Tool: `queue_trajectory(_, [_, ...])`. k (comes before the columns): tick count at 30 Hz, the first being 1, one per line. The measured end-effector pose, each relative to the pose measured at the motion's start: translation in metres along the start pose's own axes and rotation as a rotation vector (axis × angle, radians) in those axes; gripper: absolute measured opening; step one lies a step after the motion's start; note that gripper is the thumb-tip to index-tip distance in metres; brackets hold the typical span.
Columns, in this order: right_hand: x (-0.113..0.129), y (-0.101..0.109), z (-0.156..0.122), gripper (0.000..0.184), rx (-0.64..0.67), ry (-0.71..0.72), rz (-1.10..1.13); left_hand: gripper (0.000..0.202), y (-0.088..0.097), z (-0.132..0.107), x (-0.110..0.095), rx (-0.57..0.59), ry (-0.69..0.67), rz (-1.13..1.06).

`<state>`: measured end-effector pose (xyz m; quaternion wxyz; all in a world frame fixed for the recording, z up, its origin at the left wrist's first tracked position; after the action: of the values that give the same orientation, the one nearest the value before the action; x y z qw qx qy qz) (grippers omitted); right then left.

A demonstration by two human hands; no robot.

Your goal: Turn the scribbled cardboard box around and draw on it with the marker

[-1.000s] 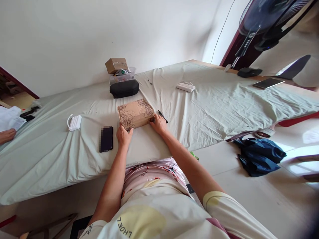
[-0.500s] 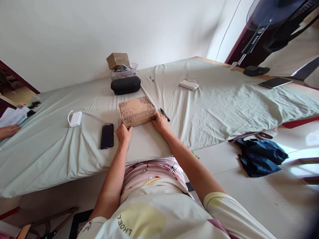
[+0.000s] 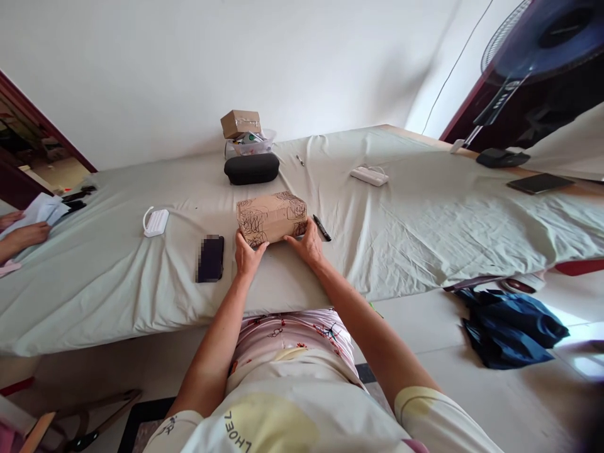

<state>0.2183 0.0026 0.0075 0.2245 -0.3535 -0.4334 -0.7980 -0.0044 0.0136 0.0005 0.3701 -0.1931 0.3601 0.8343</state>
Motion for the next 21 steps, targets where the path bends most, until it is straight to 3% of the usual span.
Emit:
queue_trajectory(3, [-0.002,-0.002,0.002,0.097,0.035,-0.027,0.050,0.106,0.000,0.001,0.000,0.009,-0.017,0.014])
queue_trajectory(7, [-0.007,-0.001,0.006,0.090,0.003,-0.002,0.104,0.108,0.002,0.002,0.001,0.020,0.017,0.027])
queue_trajectory(21, [0.003,0.019,-0.001,0.045,-0.191,0.135,0.302,0.082,0.017,0.004,0.002,-0.095,-0.103,-0.052])
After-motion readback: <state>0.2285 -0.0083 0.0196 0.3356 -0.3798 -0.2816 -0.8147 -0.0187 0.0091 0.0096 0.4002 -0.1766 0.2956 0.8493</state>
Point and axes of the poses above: each hand's wrist, its own z-axis towards the middle knuckle, its own y-axis out of the back of the hand, x = y × z, the point moved 1 cm from there along z, towards the middle knuckle, and after that the axes turned 11 degrees about -y, right-handed, at the moved point
